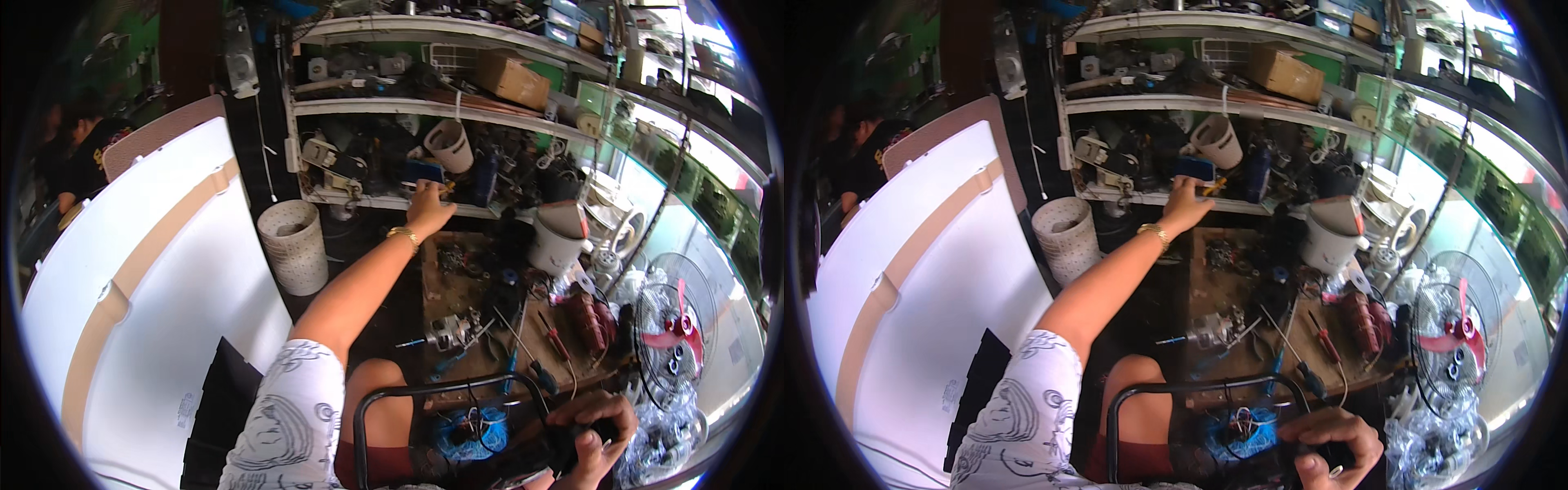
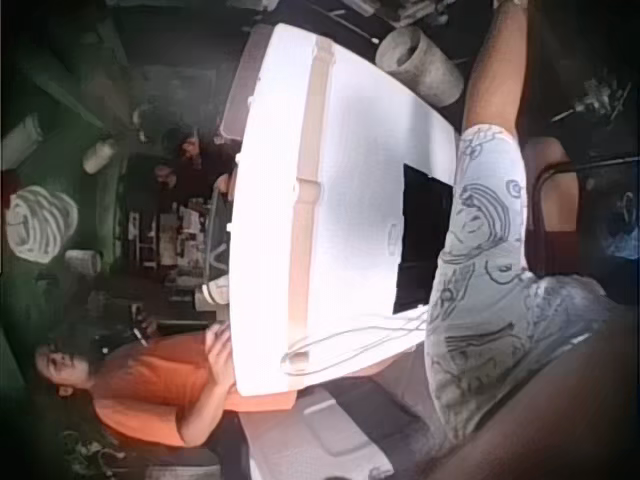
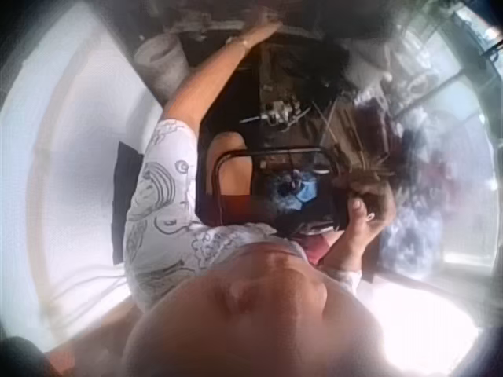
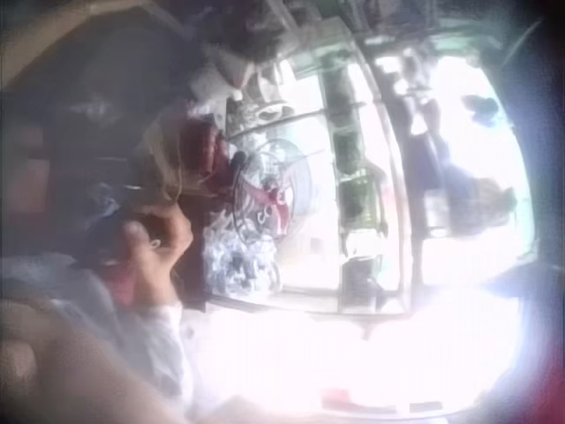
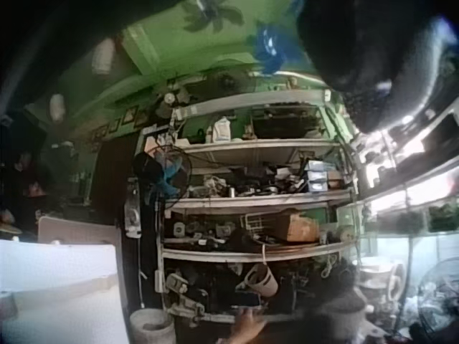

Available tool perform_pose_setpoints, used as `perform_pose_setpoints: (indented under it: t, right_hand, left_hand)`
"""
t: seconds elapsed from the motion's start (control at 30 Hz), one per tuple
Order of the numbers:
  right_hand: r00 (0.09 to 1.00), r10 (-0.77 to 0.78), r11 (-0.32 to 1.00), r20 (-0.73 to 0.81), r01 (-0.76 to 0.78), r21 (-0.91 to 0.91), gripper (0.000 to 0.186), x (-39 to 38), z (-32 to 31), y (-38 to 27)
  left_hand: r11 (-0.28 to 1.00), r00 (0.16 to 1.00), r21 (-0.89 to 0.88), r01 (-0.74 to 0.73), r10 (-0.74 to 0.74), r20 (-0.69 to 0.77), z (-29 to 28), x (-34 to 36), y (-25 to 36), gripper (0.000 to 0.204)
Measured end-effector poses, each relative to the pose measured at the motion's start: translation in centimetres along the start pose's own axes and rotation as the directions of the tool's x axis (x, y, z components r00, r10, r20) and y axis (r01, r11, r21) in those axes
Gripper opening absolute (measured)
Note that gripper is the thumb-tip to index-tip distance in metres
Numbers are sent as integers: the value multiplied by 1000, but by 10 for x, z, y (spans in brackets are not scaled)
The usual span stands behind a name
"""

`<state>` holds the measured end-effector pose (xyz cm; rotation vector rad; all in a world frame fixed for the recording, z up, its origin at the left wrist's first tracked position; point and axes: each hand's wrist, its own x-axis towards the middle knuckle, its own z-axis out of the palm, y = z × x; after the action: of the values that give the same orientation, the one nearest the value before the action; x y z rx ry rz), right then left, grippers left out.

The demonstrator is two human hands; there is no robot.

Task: The person disassembles and repairs components of a fan by hand, using a screwdriver to remove screws and handling plastic housing parts.

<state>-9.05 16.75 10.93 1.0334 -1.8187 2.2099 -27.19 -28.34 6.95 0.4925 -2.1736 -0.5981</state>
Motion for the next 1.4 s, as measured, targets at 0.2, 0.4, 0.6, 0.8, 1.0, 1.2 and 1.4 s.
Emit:
perform_pose_setpoints:
  t: [0.2, 0.4, 0.6, 0.8, 1.0, 1.2, 1.4]
  right_hand:
    - [999, 33, 999, 43, -31, -30, 49, 9, 4, -5]
    - [998, -10, 998, 59, 6, 65, 45, 12, 18, 8]
    - [986, -153, 983, 71, 145, 112, 37, 35, 32, 9]
    - [983, -161, 984, 86, 153, 91, 37, 37, 22, 24]
    - [979, -190, 977, 77, 181, 115, 38, 42, 26, 37]
    - [945, -315, 866, -94, 326, 379, 39, 42, 30, 43]
    - [949, -234, 969, 211, 211, 128, 42, 39, 5, 30]
  left_hand:
    - [979, 999, 202, 38, -30, -44, 10, 36, -12, 51]
    - [965, 997, 260, 27, -6, -82, 39, 87, -28, 52]
    - [952, 991, 307, -3, 43, -125, 66, 135, -33, 42]
    - [989, 992, 125, -80, 66, 111, 93, 164, -64, 46]
    - [947, 934, 125, -297, 316, -169, 99, 180, -46, 32]
    - [937, 909, 178, -300, 338, -246, 42, 209, -24, 27]
    - [959, 881, 189, -210, 270, -389, -12, 206, -14, 42]
